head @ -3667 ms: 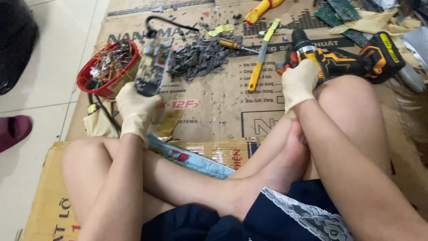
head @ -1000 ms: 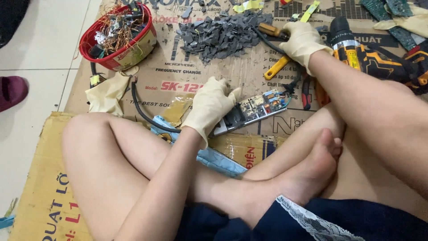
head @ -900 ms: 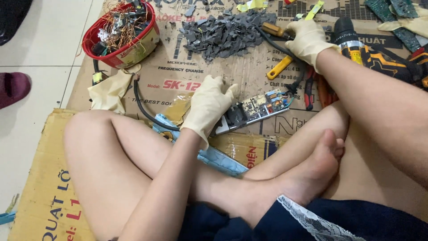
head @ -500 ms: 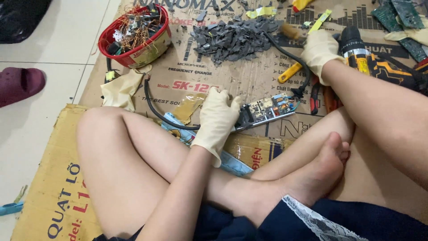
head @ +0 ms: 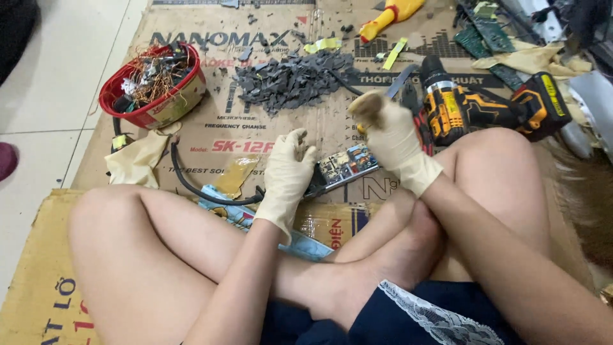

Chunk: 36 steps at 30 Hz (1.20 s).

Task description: The person sits on the floor and uses pliers to strip wires and remove components from a circuit board. They repeatedly pull and cut wires, placing the removed pieces into a red bucket nearby.

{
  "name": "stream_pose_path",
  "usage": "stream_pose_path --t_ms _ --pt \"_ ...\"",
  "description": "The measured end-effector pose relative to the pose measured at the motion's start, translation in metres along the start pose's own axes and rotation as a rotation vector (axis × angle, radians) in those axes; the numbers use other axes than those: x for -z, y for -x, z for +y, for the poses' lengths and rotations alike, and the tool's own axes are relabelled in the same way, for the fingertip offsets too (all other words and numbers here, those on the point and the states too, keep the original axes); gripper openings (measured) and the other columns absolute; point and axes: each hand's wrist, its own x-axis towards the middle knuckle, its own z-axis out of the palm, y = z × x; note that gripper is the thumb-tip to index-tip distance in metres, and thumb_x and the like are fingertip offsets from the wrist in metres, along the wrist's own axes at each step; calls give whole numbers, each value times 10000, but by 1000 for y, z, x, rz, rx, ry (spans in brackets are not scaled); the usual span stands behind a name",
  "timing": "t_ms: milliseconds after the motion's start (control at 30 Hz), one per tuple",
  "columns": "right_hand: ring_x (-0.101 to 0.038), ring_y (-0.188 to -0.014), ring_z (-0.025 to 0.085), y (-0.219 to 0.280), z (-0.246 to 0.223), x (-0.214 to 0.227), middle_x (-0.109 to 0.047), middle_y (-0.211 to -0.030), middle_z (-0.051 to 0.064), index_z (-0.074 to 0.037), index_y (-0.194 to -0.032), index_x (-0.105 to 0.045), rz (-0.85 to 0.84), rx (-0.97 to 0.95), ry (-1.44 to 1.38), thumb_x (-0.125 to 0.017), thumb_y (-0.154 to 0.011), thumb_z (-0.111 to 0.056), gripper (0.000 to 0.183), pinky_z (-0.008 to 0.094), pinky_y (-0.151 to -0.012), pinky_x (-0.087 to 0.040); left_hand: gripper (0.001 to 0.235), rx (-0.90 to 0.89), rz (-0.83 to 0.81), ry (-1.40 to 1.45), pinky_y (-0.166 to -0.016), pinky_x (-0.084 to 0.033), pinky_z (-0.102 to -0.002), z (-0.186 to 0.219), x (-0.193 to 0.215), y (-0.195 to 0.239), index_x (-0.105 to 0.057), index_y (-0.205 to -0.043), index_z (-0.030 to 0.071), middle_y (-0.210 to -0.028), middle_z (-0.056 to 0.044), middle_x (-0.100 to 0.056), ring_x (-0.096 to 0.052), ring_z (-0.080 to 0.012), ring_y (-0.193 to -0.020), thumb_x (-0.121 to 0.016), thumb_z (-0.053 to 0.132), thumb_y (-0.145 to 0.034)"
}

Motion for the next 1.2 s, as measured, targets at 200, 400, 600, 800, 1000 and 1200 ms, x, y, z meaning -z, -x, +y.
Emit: stream_pose_path --t_ms 200,400,600,800,1000,1200 --pt "-752 -941 309 18 -16 4 -753 -985 174 -5 -1108 -694 -312 -461 -220 -603 -971 -19 165 443 -922 -565 663 -382 -70 -22 -1052 -483 -527 10 9 10 -580 -1410 281 -1256 -62 -651 -579 -314 -1278 -814 214 -793" --pt "-735 -866 218 31 -10 -11 -766 -928 177 27 -1112 -684 -236 -431 -328 -667 -907 -16 210 414 -808 -587 370 -367 -141 8 -960 -555 -419 -6 -8 6 -744 -1166 358 -1039 38 -731 -675 -240 -1084 -814 280 -811" --pt "-673 -947 212 22 -40 -4 -714 -1069 197 101 -1217 -625 -191 -593 -532 -640 -925 -37 324 404 -884 -589 330 -297 -108 215 -932 -561 -396 10 3 17 -797 -1083 292 -1007 -21 -770 -714 -271 -1046 -856 254 -760" --pt "-705 -1019 253 29 -29 2 -734 -1131 193 26 -1205 -680 -220 -679 -559 -758 -836 -45 384 392 -934 -585 207 -379 -136 46 -859 -572 -454 10 13 13 -812 -1011 255 -910 -94 -773 -710 -361 -970 -820 253 -804" --pt "-760 -833 383 10 -59 46 -725 -1066 320 59 -1207 -691 -268 -946 -740 -704 -901 -229 420 427 -721 -645 133 -471 -151 -177 -858 -580 -430 -11 34 -1 -813 -912 252 -832 -86 -780 -726 -353 -933 -802 263 -780" --pt "-675 -457 201 5 -76 73 -773 -812 243 74 -1229 -694 -643 -893 -230 -706 -913 -148 387 276 -383 -559 133 -586 -155 -382 -872 -538 -365 -21 20 -3 -802 -892 345 -805 6 -777 -728 -260 -897 -813 339 -759"
